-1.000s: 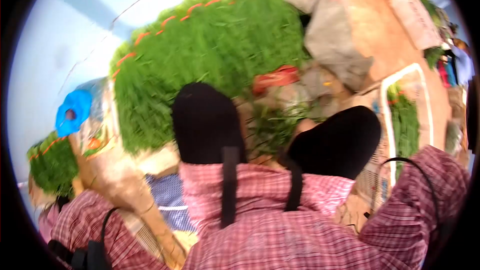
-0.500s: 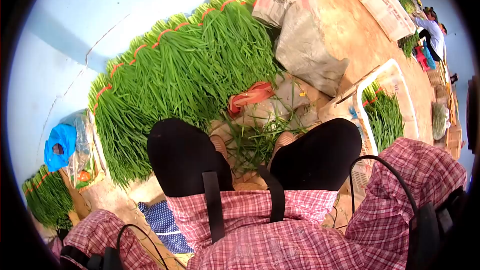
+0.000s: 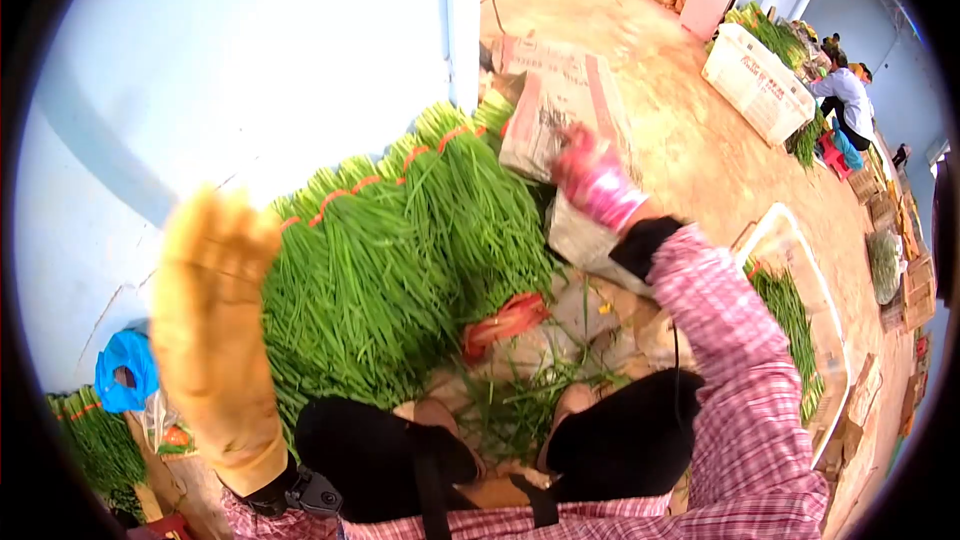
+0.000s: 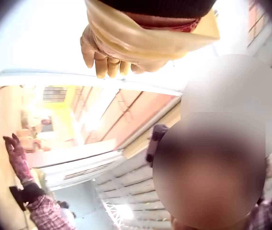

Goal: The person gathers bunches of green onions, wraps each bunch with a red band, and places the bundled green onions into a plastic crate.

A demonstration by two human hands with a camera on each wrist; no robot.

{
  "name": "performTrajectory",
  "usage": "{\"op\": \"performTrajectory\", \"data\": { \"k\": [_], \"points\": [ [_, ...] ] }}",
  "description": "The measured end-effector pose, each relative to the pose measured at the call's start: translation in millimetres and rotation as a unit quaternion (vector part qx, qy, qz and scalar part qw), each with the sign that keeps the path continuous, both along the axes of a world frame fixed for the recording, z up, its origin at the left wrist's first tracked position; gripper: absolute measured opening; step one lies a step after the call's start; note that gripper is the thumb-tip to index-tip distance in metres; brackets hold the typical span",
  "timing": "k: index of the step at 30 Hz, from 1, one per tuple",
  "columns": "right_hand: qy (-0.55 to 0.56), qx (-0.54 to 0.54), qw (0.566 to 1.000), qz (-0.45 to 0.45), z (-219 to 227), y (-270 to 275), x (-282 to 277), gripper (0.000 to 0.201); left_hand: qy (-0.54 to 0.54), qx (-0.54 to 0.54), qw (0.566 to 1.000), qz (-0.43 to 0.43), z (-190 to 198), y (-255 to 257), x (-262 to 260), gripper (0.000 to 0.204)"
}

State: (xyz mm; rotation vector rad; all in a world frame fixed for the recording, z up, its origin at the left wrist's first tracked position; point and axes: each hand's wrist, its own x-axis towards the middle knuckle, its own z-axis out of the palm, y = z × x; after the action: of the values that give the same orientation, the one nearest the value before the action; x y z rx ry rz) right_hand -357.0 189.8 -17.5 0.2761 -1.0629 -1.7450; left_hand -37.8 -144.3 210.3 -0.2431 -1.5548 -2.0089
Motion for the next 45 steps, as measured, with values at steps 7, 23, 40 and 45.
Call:
{"op": "performTrajectory", "data": {
  "k": [7,23,40,45],
  "points": [
    [-0.565,-0.587,0.574,-0.080,-95.3,-41.1,-20.3,0.078,-0.219,-0.126,0.967,-0.023,-72.5,-2.1,-52.8,0.044],
    [-0.484,-0.698,0.481,-0.217,-121.5,139.5,-145.5,0.024,-0.133,-0.865,0.299,0.381,-110.3,-197.6,-300.3,0.096],
    [-0.552,-0.770,0.317,0.037,-196.3,-92.3,-279.5,0.102,-0.238,-0.854,0.162,0.432,-85.8,-283.7,-358.5,0.129],
    [-0.638,-0.660,0.331,-0.217,-139.7,-101.1,-277.3,0.092,-0.226,-0.855,0.157,0.439,-87.5,-289.1,-359.6,0.130]
  ]
}}
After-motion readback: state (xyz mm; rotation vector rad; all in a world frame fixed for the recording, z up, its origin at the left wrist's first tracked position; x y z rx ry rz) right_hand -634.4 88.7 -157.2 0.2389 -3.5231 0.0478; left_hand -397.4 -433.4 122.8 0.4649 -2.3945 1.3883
